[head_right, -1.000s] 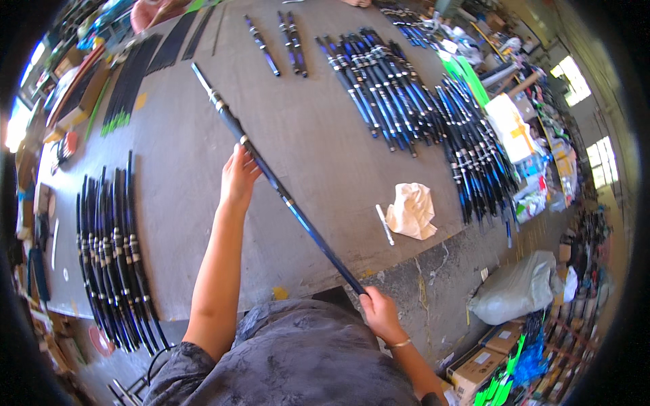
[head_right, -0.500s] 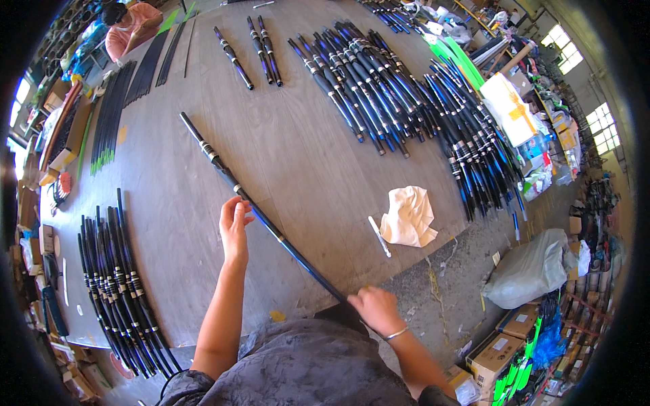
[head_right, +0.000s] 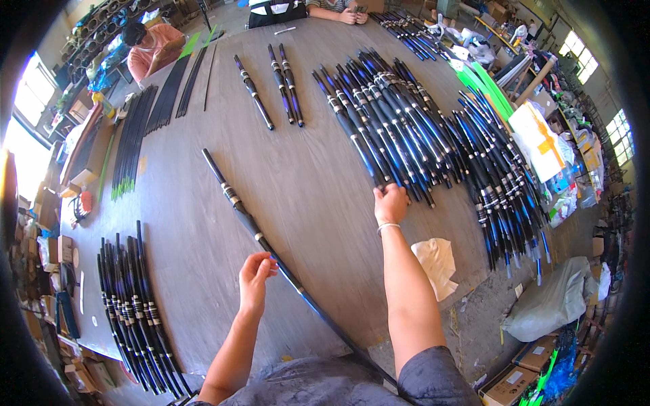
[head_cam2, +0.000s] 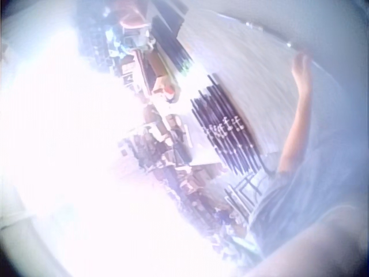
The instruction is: The person marks sections of fishing rods with a white marker and wipes the surface with a cloth. They handle individual rods from a large pile on a work table, returning each one to the stack after processing it.
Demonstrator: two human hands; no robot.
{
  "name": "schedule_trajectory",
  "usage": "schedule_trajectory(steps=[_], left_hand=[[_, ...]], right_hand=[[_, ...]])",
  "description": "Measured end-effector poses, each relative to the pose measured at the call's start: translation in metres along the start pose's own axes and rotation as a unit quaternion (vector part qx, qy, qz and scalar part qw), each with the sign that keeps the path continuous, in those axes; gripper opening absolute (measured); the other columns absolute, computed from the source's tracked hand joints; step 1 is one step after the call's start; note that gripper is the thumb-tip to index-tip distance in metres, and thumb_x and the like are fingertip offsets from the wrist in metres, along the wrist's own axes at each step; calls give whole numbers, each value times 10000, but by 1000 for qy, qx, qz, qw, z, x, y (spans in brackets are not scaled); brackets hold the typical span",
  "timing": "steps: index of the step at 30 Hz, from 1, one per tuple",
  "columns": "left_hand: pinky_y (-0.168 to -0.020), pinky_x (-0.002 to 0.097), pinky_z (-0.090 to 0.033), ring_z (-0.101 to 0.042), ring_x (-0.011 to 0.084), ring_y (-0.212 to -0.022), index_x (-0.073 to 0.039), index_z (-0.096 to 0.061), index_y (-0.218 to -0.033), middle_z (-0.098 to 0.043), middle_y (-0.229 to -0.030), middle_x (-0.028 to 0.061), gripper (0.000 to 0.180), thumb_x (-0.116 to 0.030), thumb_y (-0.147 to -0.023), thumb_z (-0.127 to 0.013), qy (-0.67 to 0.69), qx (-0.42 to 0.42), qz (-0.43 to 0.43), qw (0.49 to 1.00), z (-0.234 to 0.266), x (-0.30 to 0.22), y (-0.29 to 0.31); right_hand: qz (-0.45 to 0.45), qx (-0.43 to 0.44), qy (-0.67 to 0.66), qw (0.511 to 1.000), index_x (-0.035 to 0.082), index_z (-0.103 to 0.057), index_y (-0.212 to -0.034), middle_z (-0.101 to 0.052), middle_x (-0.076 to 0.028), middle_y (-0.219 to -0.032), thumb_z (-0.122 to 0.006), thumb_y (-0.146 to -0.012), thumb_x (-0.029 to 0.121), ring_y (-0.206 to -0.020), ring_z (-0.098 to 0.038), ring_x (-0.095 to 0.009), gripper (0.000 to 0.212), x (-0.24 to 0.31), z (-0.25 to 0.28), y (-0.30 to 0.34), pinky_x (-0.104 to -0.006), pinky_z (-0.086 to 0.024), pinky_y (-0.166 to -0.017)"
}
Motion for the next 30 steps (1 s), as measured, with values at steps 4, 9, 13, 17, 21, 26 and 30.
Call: schedule_trajectory(steps=[4, 9, 13, 17, 21, 26, 30], left_hand=[[-770, 298, -509, -627, 161, -855, 12, -587, -1107, -648, -939, 90, 214, -145, -965, -558, -13, 8, 24, 1000, -1, 6, -5], [-775, 304, -518, -632, 168, -851, 18, -591, -1100, -658, -935, 93, 215, -147, -964, -561, 31, 44, 16, 998, -17, 10, -25], [-856, 354, -515, -626, 220, -979, 26, -550, -1189, -651, -1051, 135, 373, -285, -983, -546, 142, 128, 82, 978, -74, 6, -73], [-658, 381, -498, -577, 226, -724, -22, -537, -1012, -583, -813, 74, 359, -380, -986, -515, 342, 189, 275, 879, -162, 31, -105], [-439, 280, -385, -416, 110, -488, -98, -438, -863, -445, -641, 0, 296, -350, -988, -528, 309, 122, 220, 917, -191, -6, -50], [-450, 236, -356, -397, 75, -496, -89, -459, -892, -430, -634, -19, 229, -280, -1013, -492, 302, 109, 36, 946, -173, -58, 17], [-476, 245, -352, -394, 84, -512, -92, -477, -926, -427, -639, -16, 223, -297, -1013, -486, 319, 78, -11, 944, -147, -85, 37]], right_hand=[[24, 35, -164, 986, 41, -572, -839, -622, -78, -741, -697, -868, 267, -681, -615, -202, 260, -38, -33, -8, -338, -486, -571], [-143, 284, -445, 837, 70, -555, -841, -606, -30, -664, -529, -985, 290, -557, -565, -100, 264, 28, 8, 31, -237, -450, -461], [-126, 335, -499, 789, 73, -554, -848, -588, -23, -678, -524, -990, 264, -541, -532, -106, 239, 53, 40, 101, -248, -447, -501], [-141, 321, -452, 820, 67, -547, -853, -580, -21, -678, -509, -999, 241, -556, -537, -110, 231, 29, 86, 185, -247, -448, -526], [-191, 286, -510, 789, 32, -547, -944, -617, -70, -803, -511, -1000, 230, -664, -587, -151, 209, 1, 102, 223, -293, -510, -633], [-199, 325, -672, 634, 14, -563, -1034, -639, -92, -895, -534, -990, 272, -781, -607, -185, 263, -12, 108, 244, -319, -510, -730], [-188, 344, -662, 638, -11, -575, -1115, -641, -83, -896, -558, -977, 215, -756, -606, -160, 265, 1, 119, 253, -291, -508, -687]])
Point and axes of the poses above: each hand's wrist, its own y-axis away from the middle knuckle, its own z-axis out of the back of the hand, x = y × z, the point moved 3 cm from there along -y, towards the middle knuckle
